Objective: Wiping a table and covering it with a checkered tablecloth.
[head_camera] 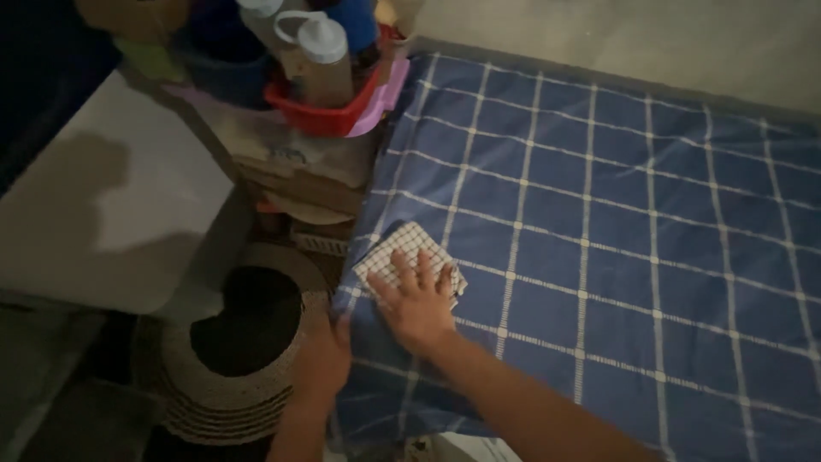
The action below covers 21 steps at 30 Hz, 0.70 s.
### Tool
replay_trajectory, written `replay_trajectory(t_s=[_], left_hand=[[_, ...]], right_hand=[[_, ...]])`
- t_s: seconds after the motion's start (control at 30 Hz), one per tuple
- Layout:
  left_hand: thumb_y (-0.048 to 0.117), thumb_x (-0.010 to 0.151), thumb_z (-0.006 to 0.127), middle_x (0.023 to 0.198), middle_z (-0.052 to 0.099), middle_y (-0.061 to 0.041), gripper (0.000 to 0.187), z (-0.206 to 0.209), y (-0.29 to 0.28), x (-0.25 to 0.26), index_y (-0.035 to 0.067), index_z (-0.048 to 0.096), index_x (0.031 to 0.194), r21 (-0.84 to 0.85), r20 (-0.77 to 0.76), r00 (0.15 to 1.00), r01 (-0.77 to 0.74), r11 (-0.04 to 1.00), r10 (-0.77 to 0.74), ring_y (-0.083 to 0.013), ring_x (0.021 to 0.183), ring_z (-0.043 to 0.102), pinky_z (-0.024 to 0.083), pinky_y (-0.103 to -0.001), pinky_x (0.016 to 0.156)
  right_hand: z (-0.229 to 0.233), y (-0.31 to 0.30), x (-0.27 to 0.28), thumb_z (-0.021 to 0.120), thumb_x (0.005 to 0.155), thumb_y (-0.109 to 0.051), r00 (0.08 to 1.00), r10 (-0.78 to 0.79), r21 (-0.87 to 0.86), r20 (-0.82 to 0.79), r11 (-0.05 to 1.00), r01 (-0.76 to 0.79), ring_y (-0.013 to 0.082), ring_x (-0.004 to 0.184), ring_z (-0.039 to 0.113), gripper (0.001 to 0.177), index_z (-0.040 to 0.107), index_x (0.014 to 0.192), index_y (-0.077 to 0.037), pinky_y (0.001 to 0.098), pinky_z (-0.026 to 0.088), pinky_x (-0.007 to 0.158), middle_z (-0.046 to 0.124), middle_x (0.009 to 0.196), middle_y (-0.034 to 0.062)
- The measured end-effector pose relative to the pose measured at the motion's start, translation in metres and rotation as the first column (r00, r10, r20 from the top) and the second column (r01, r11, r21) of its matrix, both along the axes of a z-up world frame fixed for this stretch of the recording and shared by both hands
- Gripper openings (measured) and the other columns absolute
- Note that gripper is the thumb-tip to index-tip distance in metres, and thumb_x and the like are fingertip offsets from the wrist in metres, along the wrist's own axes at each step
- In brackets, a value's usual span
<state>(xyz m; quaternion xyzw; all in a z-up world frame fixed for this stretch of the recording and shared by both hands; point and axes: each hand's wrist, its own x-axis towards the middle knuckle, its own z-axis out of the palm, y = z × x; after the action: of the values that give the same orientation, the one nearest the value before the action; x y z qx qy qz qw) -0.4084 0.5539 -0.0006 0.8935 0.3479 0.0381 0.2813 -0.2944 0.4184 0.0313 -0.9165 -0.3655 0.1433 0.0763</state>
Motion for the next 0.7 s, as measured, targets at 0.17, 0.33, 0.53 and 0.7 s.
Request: replay_trajectory(t_s=[0.17,0.33,0.53,0.7], left_hand=[[0.047,0.116,0.023,0.120,0.075,-0.029,0.070,-0.056,0.045,-0.023,-0.004,0.070,0.127,-0.582,-0.255,0.942,-0.329,0.744,0.217,-0.0380,0.101,0.070,0.050,-0.043,0.095],[0.027,0.104,0.050,0.115,0.072,-0.027,0.047,-0.038,0.063,-0.026,-0.013,0.073,0.115,-0.815,-0.264,0.912,-0.385,0.433,0.314,-0.0346,0.095,0.065,0.052,-0.047,0.082],[0.023,0.090,0.067,0.124,0.079,-0.021,0.042,0.009,0.084,-0.026,-0.007,0.077,0.118,-0.702,-0.348,0.920,-0.384,0.600,0.182,-0.0326,0.108,0.074,0.055,-0.038,0.088],[0.015,0.083,0.074,0.124,0.073,-0.023,0.052,-0.008,0.091,-0.036,-0.006,0.064,0.129,-0.900,-0.091,0.928,-0.232,0.370,0.361,-0.0332,0.110,0.071,0.055,-0.038,0.093]], right_hand=[[0.013,0.014,-0.021,0.044,0.102,-0.041,0.992,0.119,-0.110,-0.030,0.986,-0.122,0.0455,0.154,-0.008,0.060,0.026,0.158,-0.041,0.0734,-0.006,0.117,0.001,0.171,0.0093],[0.008,0.018,-0.028,0.039,0.104,-0.039,0.993,0.118,-0.081,-0.018,0.990,-0.119,0.0443,0.155,-0.008,0.053,0.028,0.157,-0.041,0.0723,-0.006,0.118,0.002,0.171,0.0088],[0.004,0.014,-0.049,0.044,0.104,-0.039,0.984,0.163,-0.053,-0.068,0.985,-0.166,0.0452,0.155,-0.006,0.054,0.031,0.156,-0.042,0.0736,-0.006,0.117,0.005,0.170,0.0086],[0.005,0.020,-0.061,0.051,0.100,-0.038,0.984,0.165,-0.018,-0.070,0.986,-0.167,0.0449,0.155,-0.004,0.059,0.033,0.156,-0.044,0.0739,-0.006,0.117,0.008,0.170,0.0088]])
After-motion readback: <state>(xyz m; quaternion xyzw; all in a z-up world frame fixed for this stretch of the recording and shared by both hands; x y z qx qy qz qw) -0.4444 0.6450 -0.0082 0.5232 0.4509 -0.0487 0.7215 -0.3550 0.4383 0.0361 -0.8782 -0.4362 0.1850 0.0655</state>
